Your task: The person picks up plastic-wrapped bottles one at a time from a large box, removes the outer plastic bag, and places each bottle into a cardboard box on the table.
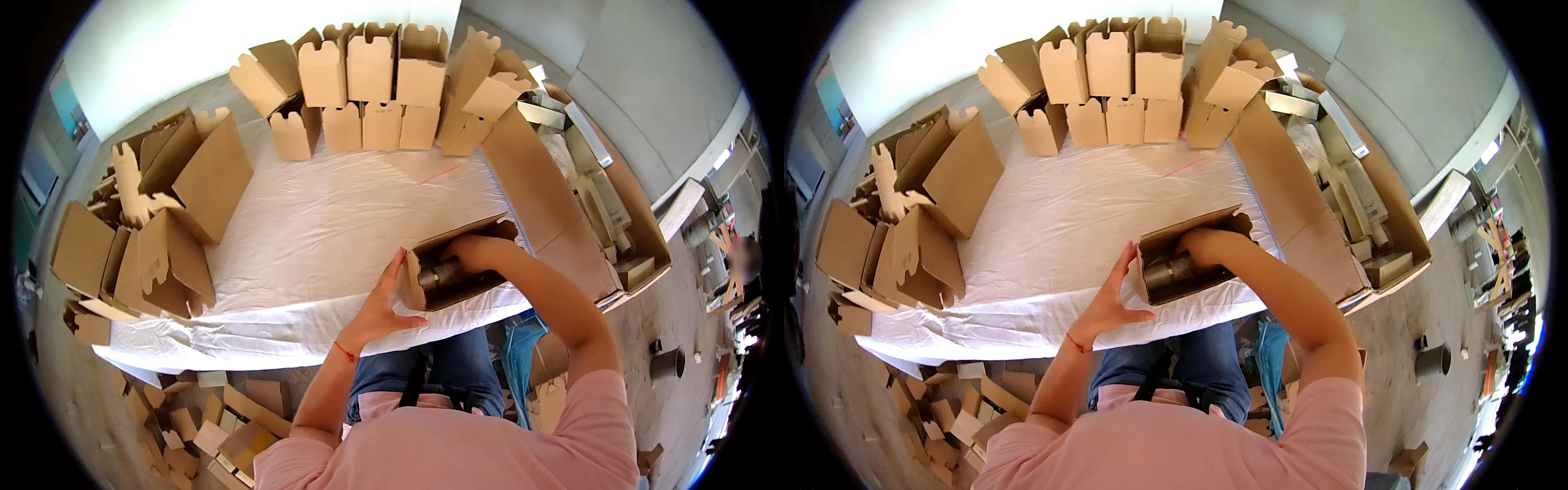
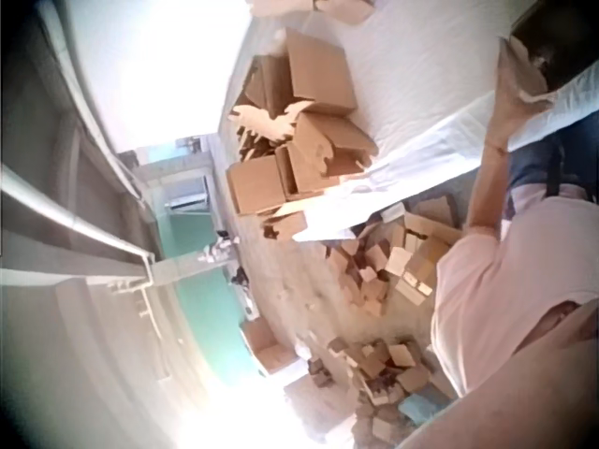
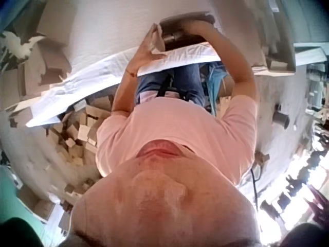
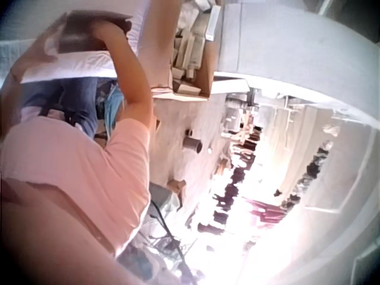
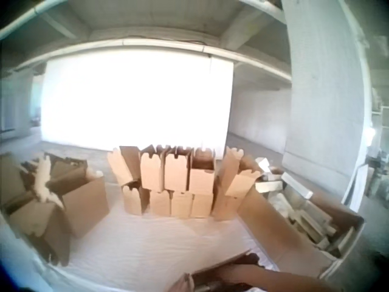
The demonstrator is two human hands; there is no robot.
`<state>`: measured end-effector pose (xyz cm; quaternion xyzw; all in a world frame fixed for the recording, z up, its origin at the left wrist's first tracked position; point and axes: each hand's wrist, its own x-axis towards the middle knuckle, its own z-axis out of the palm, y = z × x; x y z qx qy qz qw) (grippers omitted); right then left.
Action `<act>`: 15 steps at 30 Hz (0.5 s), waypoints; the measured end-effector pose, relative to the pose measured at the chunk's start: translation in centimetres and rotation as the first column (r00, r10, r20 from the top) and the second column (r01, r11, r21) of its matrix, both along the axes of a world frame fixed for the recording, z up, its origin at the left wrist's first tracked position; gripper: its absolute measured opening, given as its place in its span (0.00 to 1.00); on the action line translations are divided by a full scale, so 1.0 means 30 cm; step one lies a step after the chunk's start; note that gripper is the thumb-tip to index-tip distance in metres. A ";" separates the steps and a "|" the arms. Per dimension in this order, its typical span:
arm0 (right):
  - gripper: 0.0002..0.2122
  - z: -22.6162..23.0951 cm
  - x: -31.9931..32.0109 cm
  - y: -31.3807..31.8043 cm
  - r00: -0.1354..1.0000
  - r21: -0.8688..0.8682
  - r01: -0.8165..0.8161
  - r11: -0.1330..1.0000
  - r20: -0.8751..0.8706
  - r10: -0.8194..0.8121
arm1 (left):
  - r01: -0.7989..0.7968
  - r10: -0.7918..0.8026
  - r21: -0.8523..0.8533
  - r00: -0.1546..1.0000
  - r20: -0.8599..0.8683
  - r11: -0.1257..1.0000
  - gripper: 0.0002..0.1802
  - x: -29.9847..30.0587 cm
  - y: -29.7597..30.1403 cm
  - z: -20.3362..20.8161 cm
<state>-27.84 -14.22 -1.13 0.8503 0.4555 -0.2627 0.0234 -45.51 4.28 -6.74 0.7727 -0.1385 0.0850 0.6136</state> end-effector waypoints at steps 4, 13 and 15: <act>0.16 0.184 -0.123 -0.074 1.000 0.538 -0.020 0.843 0.019 0.012 | -0.008 0.010 0.203 1.000 -0.007 0.979 0.68 0.025 0.027 -0.031; 0.14 0.073 -0.374 -0.300 0.784 0.951 0.289 -0.111 -0.301 -0.543 | -0.026 0.026 0.216 1.000 0.005 0.976 0.63 0.082 0.000 -0.024; 0.14 0.022 -0.390 -0.298 0.743 0.948 0.273 -0.164 -0.316 -0.590 | -0.063 0.067 0.167 0.998 -0.021 0.984 0.59 0.080 -0.034 -0.065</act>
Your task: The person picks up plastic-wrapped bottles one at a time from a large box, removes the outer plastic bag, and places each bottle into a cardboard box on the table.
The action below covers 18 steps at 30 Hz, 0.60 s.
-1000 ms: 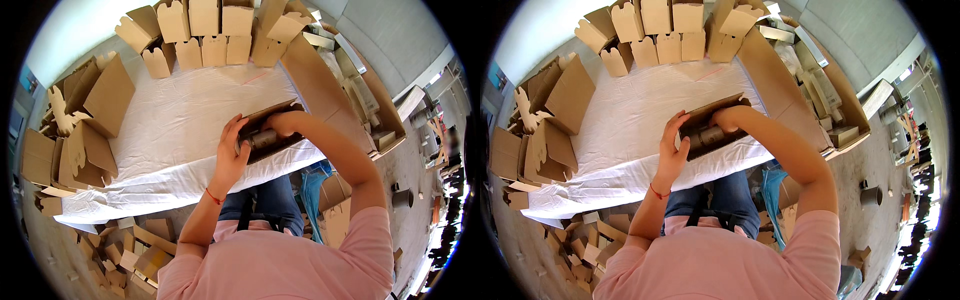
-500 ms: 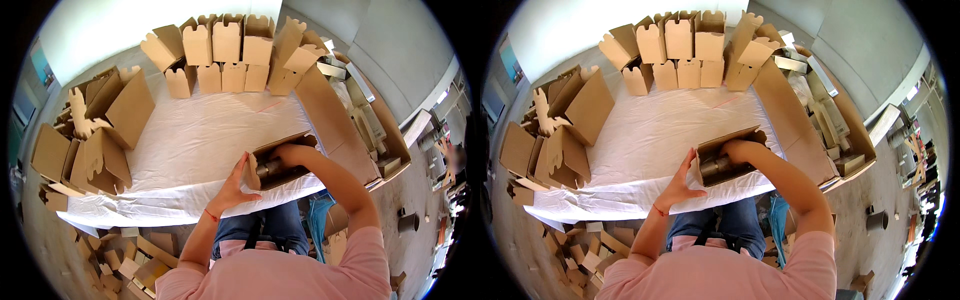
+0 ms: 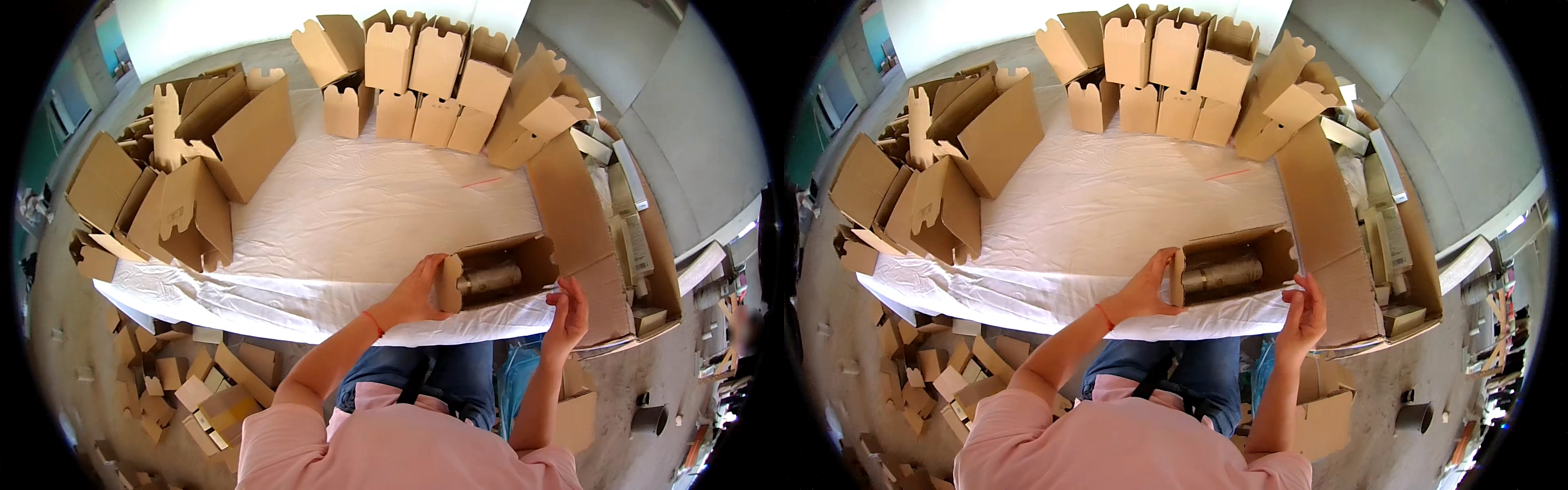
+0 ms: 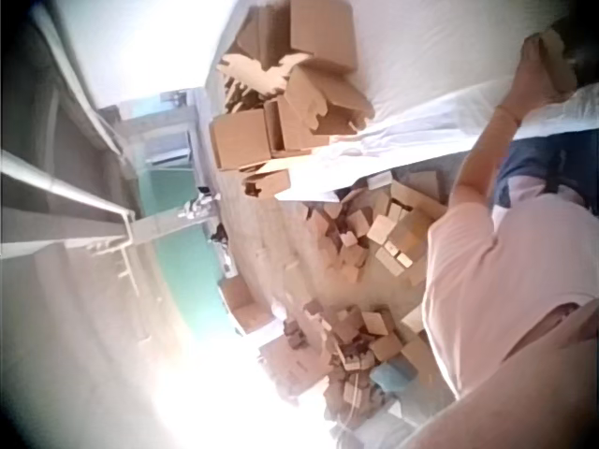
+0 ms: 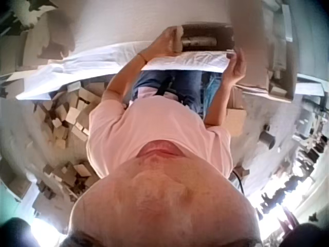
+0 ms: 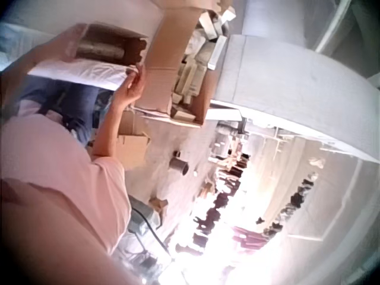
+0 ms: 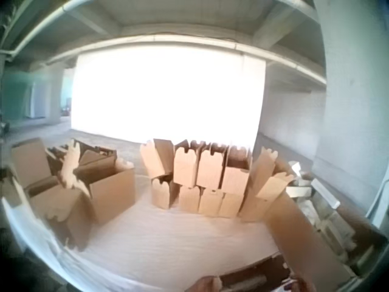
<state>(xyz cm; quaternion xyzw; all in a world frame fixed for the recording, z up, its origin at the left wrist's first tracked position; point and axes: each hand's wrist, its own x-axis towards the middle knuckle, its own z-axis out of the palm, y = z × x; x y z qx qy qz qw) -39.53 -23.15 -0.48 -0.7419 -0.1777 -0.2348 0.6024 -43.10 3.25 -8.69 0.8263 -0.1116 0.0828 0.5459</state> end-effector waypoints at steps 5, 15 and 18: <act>0.15 -0.067 -0.007 0.046 0.998 0.066 0.062 0.996 0.017 -0.063 | -0.149 0.133 -0.254 0.988 -0.077 0.956 0.51 -0.008 0.016 -0.040; 0.18 -0.275 0.051 0.182 0.985 -0.115 -0.071 0.991 -0.166 0.051 | -0.838 0.863 -0.256 0.403 0.305 0.482 0.42 0.138 0.452 -0.065; 0.18 -0.385 0.079 0.239 0.964 -0.104 -0.085 0.991 -0.259 0.056 | -0.946 0.924 -0.113 0.264 0.276 0.304 0.42 0.229 0.564 -0.080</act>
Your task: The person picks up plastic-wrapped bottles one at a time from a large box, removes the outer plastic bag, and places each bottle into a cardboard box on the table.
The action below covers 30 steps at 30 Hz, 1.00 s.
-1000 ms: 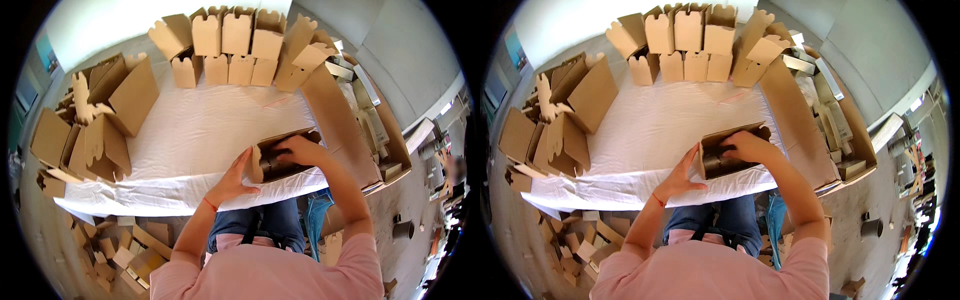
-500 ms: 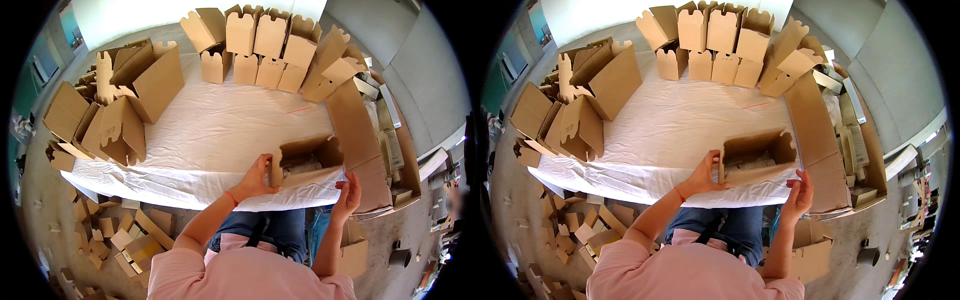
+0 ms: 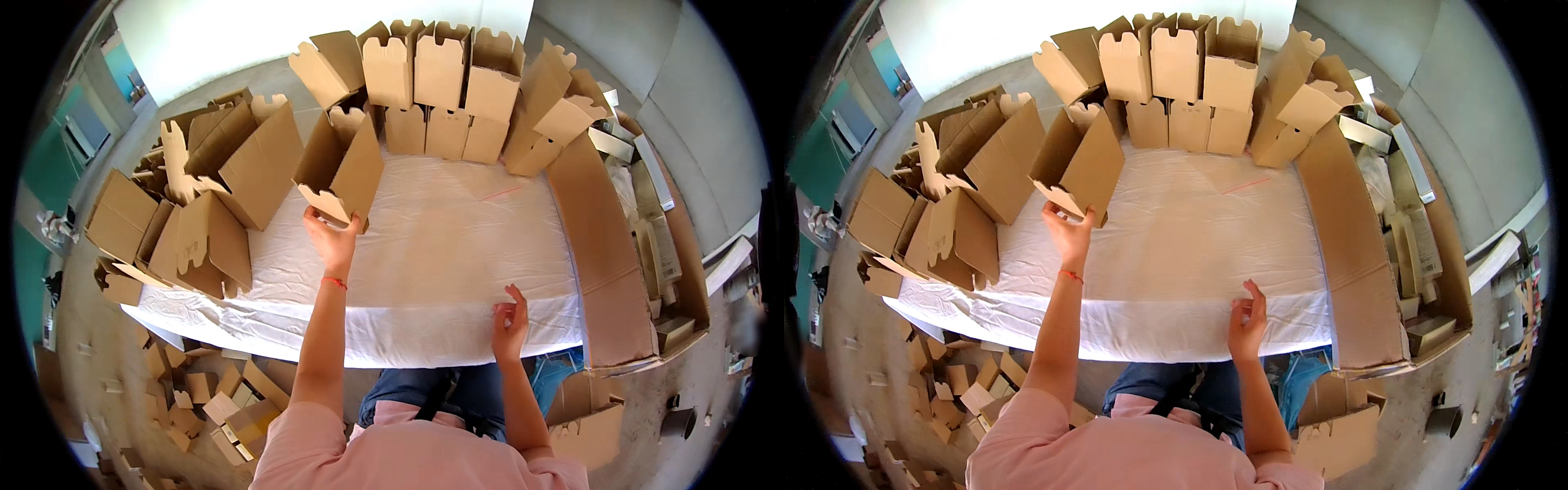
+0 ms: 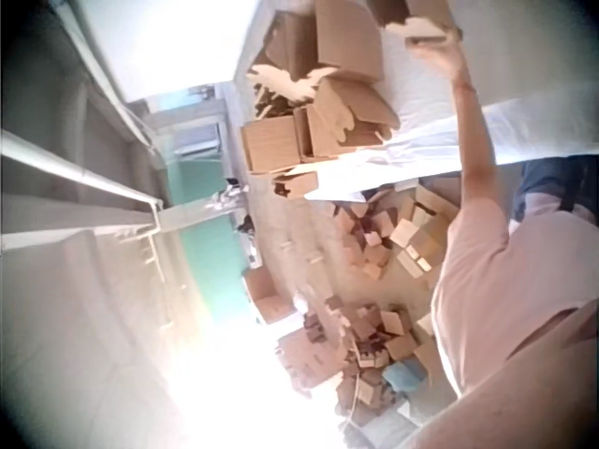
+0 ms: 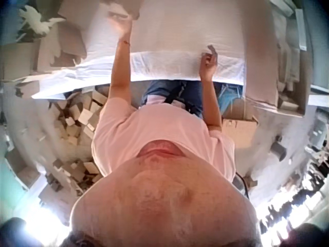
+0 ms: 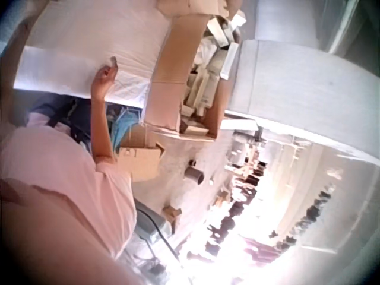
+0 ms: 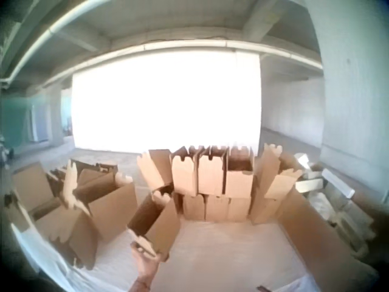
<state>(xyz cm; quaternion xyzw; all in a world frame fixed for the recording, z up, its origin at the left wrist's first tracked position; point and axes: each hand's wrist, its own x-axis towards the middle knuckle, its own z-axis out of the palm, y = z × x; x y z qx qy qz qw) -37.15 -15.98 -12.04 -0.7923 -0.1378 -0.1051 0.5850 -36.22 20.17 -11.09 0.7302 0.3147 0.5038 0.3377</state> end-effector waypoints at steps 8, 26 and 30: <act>0.15 -0.078 -0.005 0.023 0.999 -0.062 0.037 0.997 0.034 -0.035 | 0.017 -0.016 -0.113 1.000 0.010 0.993 0.54 0.119 0.113 -0.096; 0.11 -0.109 0.008 0.004 0.979 -0.205 0.066 0.977 0.201 -0.024 | -0.393 0.344 0.257 0.914 0.216 0.883 0.22 -0.823 0.329 0.121; 0.10 -0.124 0.002 0.012 0.984 -0.165 0.039 0.986 0.180 -0.009 | -0.198 0.197 -0.012 0.959 0.203 0.980 0.23 -0.961 0.597 -0.154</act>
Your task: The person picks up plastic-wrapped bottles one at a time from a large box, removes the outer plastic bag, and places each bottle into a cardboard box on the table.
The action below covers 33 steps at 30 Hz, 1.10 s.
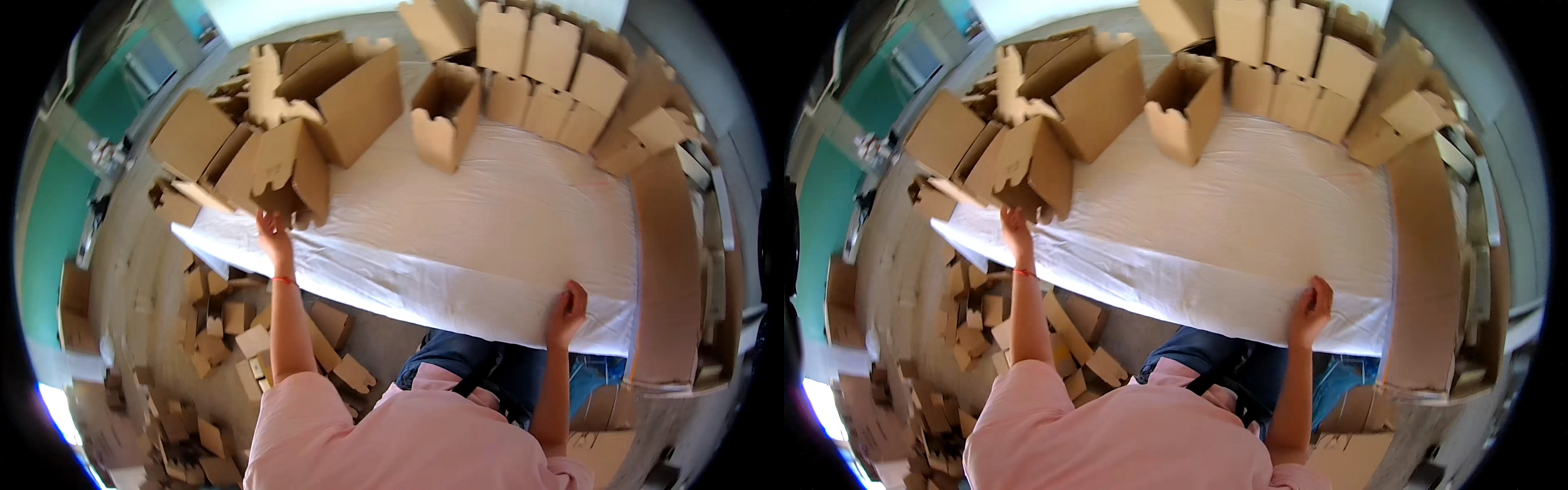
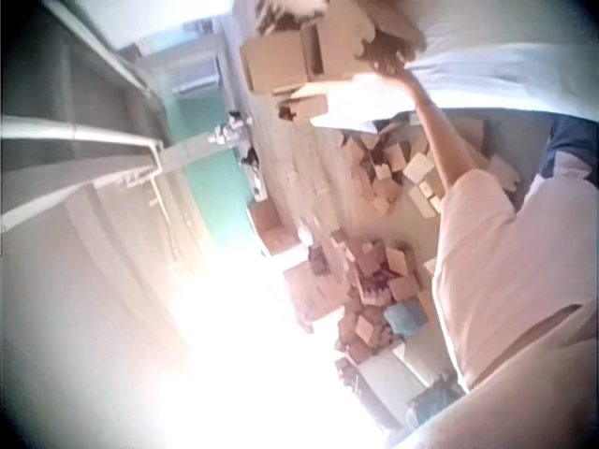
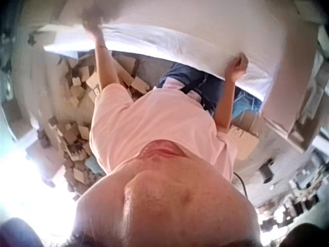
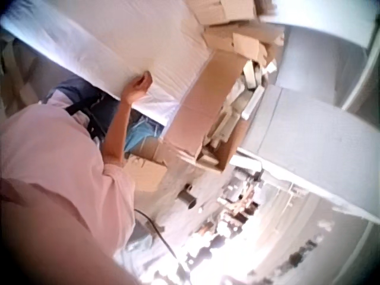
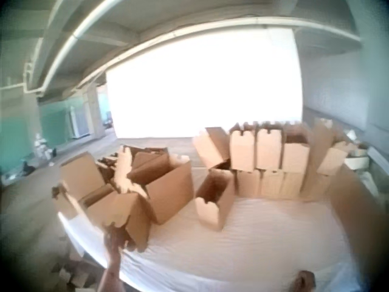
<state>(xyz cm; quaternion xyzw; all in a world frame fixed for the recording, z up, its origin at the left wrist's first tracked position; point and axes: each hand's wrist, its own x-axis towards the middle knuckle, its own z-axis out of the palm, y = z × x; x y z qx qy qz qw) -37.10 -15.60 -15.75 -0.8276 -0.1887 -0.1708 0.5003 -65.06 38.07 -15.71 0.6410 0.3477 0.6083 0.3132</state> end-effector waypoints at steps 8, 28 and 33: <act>0.09 0.051 -0.004 0.009 0.999 0.042 0.053 0.998 0.001 -0.053 | -0.054 0.053 -0.074 0.998 -0.020 0.996 0.14 0.079 -0.535 0.419; 0.31 0.494 -0.165 -0.035 0.937 0.274 -0.238 0.932 -0.186 0.294 | 0.795 -0.554 0.026 0.445 -0.704 0.606 0.14 0.725 -1.182 0.566; 0.29 0.455 -0.135 -0.073 0.932 0.358 -0.208 0.910 -0.210 0.295 | 0.802 -0.664 -0.093 0.416 -0.621 0.590 0.15 0.750 -1.186 0.542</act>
